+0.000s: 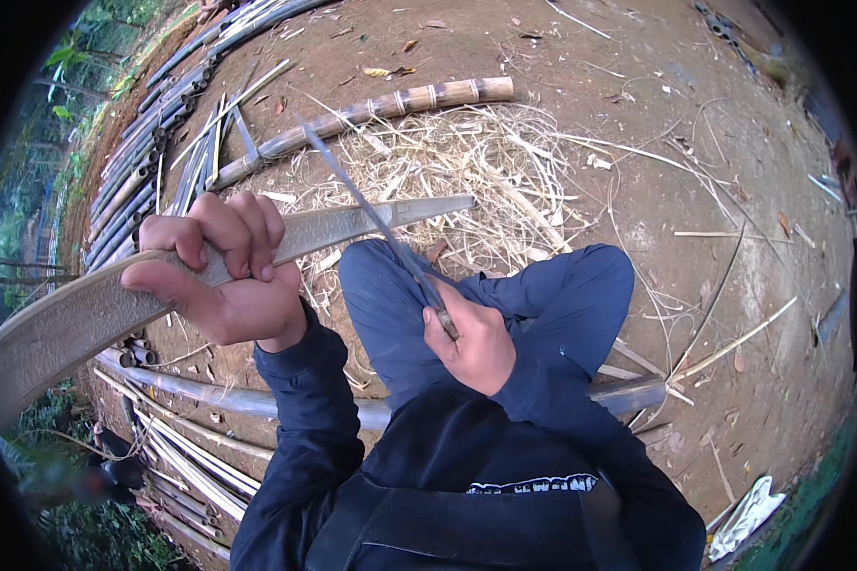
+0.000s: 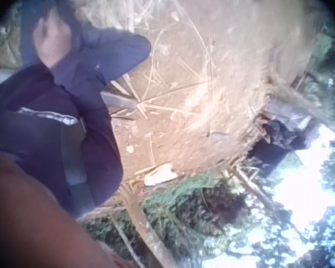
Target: The person shaves a long strip of bamboo with a machete while sitting on the ground, periodically flipping the piece and moving excess shavings aside.
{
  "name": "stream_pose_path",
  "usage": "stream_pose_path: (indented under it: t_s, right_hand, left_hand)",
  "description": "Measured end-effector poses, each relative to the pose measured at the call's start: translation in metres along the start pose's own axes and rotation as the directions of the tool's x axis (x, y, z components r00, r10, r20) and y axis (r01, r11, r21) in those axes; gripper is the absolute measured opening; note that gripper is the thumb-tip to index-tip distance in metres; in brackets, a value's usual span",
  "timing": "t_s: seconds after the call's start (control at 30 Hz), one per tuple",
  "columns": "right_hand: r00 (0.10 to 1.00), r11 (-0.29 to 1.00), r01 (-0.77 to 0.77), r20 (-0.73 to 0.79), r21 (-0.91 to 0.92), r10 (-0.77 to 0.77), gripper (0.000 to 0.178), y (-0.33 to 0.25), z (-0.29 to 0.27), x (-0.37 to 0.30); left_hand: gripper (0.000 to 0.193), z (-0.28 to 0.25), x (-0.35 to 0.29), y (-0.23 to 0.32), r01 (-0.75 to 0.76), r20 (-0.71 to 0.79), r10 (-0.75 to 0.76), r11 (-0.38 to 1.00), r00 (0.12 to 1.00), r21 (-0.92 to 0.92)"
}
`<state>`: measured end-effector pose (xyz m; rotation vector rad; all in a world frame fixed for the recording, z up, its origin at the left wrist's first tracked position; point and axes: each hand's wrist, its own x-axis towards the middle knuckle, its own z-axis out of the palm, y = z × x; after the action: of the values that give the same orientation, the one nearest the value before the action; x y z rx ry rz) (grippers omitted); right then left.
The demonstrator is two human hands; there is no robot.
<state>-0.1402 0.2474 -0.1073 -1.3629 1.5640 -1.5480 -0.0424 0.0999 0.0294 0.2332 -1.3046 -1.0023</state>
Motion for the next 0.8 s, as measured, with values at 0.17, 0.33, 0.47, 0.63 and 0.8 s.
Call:
stream_pose_path:
  t_s: [0.17, 0.33, 0.47, 0.63, 0.8]
  right_hand:
    - [0.975, 0.973, -0.211, 0.049, -0.089, 0.216, 0.040, 0.027, 0.002, 0.000]
    - [0.993, 0.993, 0.117, 0.024, -0.017, -0.116, 0.029, -0.009, 0.002, 0.001]
    - [0.978, 0.969, -0.203, 0.019, -0.143, 0.208, 0.029, 0.049, 0.002, -0.003]
    - [0.992, 0.991, 0.116, 0.061, -0.068, -0.112, 0.038, 0.003, 0.000, -0.004]
    - [0.967, 0.913, -0.229, 0.028, -0.336, 0.253, 0.022, 0.102, -0.014, -0.011]
  left_hand:
    - [0.048, 0.004, -0.007, 0.002, -0.026, -0.010, 0.026, 1.000, 1.000, -0.005]
    - [0.048, -0.005, -0.010, 0.005, -0.028, -0.016, 0.028, 0.999, 0.999, -0.028]
    - [0.049, -0.005, -0.017, 0.008, -0.030, -0.026, 0.029, 0.999, 0.999, -0.019]
    - [0.045, -0.004, -0.024, 0.008, -0.072, -0.006, 0.072, 0.997, 0.997, 0.008]
    - [0.045, 0.005, -0.033, 0.014, -0.074, -0.047, 0.073, 0.997, 0.996, -0.019]
